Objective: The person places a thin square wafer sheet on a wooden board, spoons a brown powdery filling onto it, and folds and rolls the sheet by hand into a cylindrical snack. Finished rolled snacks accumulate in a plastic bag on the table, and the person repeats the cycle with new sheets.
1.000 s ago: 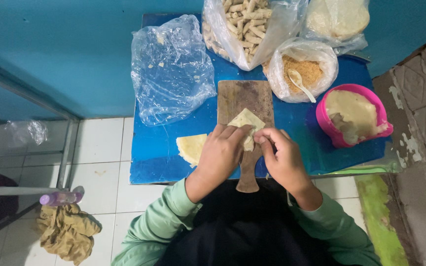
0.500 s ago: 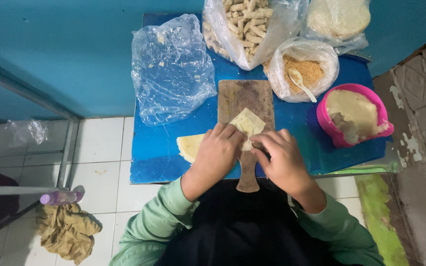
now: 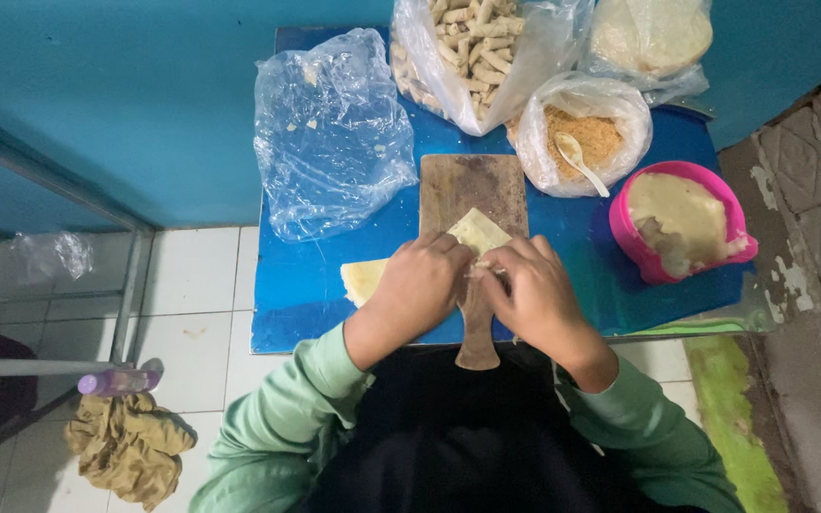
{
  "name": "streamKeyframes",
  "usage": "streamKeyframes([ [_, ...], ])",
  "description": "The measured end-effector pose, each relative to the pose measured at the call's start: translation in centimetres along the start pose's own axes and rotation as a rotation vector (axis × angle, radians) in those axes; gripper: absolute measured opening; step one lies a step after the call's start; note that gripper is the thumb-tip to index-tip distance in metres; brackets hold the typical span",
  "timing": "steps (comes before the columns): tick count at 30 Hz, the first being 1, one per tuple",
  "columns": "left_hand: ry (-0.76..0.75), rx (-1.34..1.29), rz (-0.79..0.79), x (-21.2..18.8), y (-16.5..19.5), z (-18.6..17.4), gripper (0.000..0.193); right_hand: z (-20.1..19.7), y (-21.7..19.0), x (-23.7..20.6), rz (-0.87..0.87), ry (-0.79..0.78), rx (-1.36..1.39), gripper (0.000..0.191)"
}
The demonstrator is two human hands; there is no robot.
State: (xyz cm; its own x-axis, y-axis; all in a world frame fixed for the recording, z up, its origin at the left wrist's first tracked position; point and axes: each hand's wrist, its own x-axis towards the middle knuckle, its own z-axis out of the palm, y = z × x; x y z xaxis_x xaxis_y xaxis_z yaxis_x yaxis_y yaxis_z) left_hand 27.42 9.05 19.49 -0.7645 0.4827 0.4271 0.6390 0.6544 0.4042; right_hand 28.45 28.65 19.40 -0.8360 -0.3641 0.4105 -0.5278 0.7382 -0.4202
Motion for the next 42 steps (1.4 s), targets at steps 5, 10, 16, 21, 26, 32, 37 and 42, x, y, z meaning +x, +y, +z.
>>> streamKeyframes([
  [5,-0.046,-0.102,-0.073,1.2,-0.8,0.5,0.015,0.3,-0.6,0.5,0.028,0.031,-0.062,0.014],
  [10,0.045,-0.13,0.051,1.6,-2.4,0.3,0.015,0.2,-0.6,1.1,0.058,0.054,0.087,0.019],
  [16,-0.048,-0.162,0.086,1.1,-3.3,0.6,0.016,0.5,-0.6,0.7,-0.103,0.09,0.016,0.012],
  [21,-0.067,-0.162,0.05,1.2,-3.3,0.6,0.015,0.9,-0.5,0.6,-0.046,0.08,0.001,0.008],
  [26,-0.141,-0.335,-0.193,1.9,-4.0,0.7,0.006,0.9,0.6,1.9,0.093,-0.016,0.131,0.006],
  [32,0.012,-0.288,0.034,1.9,-3.9,0.6,0.011,0.4,0.6,1.9,0.111,-0.025,0.216,0.009],
  [37,-0.008,-0.229,0.093,1.8,-3.8,0.0,0.012,0.4,-0.1,1.3,-0.051,0.052,0.071,0.01],
  [42,-0.005,-0.187,-0.002,1.8,-3.6,0.4,0.007,0.9,0.0,1.5,0.001,0.076,-0.037,0.006],
])
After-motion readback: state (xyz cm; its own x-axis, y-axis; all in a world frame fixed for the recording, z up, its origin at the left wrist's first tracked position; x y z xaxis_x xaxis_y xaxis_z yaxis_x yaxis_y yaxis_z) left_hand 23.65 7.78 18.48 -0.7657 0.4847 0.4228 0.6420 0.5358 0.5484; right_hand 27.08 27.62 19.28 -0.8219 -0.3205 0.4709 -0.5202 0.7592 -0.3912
